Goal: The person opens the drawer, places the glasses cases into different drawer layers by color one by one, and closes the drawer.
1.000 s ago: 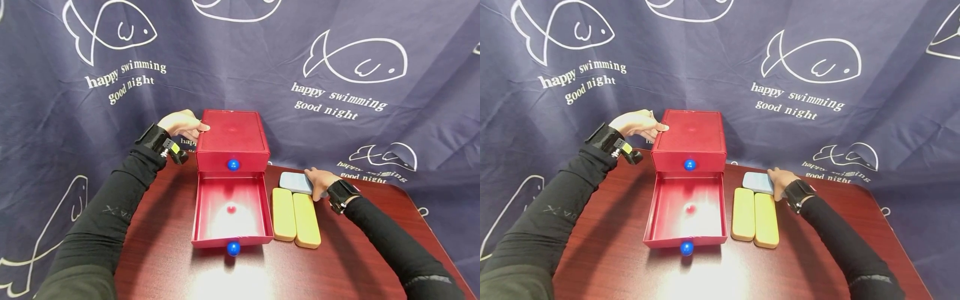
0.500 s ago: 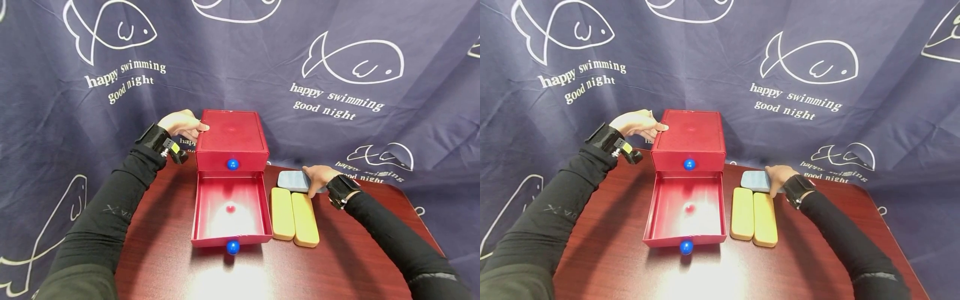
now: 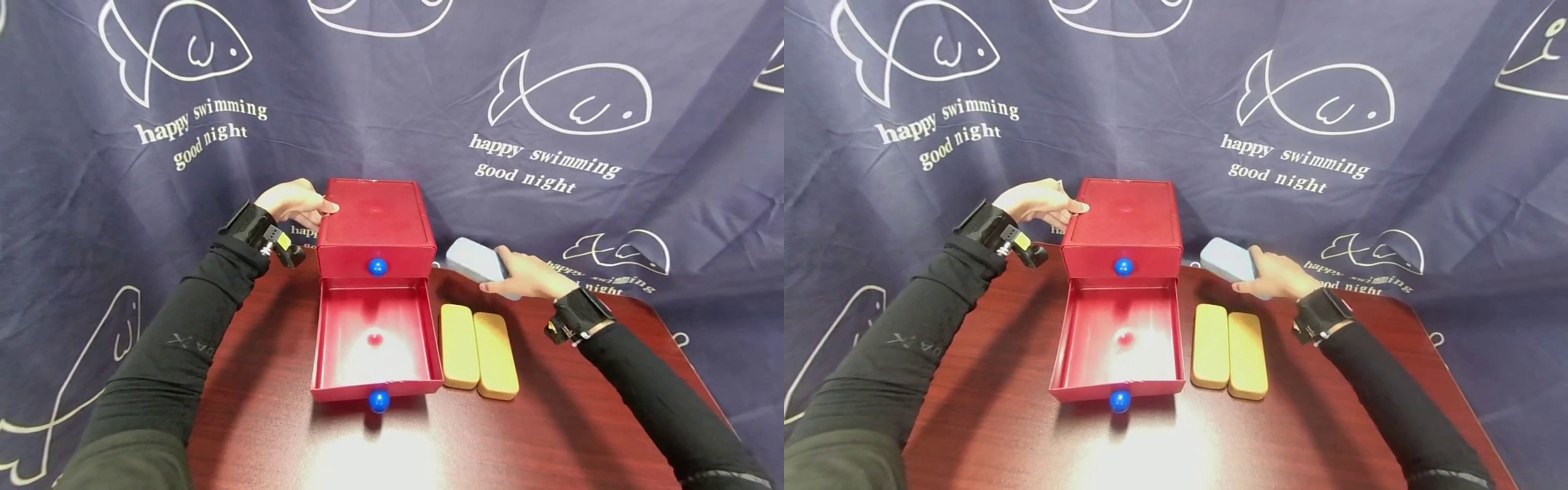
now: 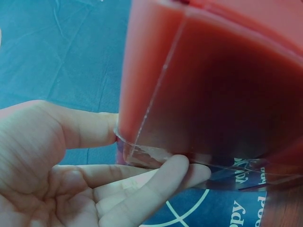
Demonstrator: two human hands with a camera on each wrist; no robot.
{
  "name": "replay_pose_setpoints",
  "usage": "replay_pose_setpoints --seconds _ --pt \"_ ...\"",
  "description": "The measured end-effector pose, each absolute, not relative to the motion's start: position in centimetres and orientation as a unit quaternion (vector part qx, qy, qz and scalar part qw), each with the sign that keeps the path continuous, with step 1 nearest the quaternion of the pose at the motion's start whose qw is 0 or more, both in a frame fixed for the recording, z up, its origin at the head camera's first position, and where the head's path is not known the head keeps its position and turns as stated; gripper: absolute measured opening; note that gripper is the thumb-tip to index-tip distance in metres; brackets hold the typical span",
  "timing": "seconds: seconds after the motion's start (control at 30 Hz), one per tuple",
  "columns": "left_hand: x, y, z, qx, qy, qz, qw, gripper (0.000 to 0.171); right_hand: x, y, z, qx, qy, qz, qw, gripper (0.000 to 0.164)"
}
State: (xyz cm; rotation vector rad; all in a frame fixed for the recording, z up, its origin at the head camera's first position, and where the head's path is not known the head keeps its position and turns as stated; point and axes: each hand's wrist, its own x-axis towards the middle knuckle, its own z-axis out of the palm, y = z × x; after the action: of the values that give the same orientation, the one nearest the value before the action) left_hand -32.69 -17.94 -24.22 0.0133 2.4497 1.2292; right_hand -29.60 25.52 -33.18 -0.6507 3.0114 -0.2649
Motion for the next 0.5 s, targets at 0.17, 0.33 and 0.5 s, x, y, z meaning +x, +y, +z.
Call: replay_pose_setpoints --seconds 0.17,0.33,0.5 --pt "-32.8 -17.9 -24.4 0.009 0.874 0.440 0.205 0.037 -28.4 25.8 -32.1 -0.190 0.968 -0.158 -0.040 0.076" --pt "-32.8 -18.0 -24.3 0.011 0.876 0.436 0.206 0.040 -27.3 25.6 -30.9 -0.184 0.950 -0.232 -0.099 0.075" --pt "-32.7 -18.0 -24.1 0.012 0.876 0.436 0.206 0.041 -25.9 24.8 -29.5 -0.192 0.923 -0.302 -0.142 0.072"
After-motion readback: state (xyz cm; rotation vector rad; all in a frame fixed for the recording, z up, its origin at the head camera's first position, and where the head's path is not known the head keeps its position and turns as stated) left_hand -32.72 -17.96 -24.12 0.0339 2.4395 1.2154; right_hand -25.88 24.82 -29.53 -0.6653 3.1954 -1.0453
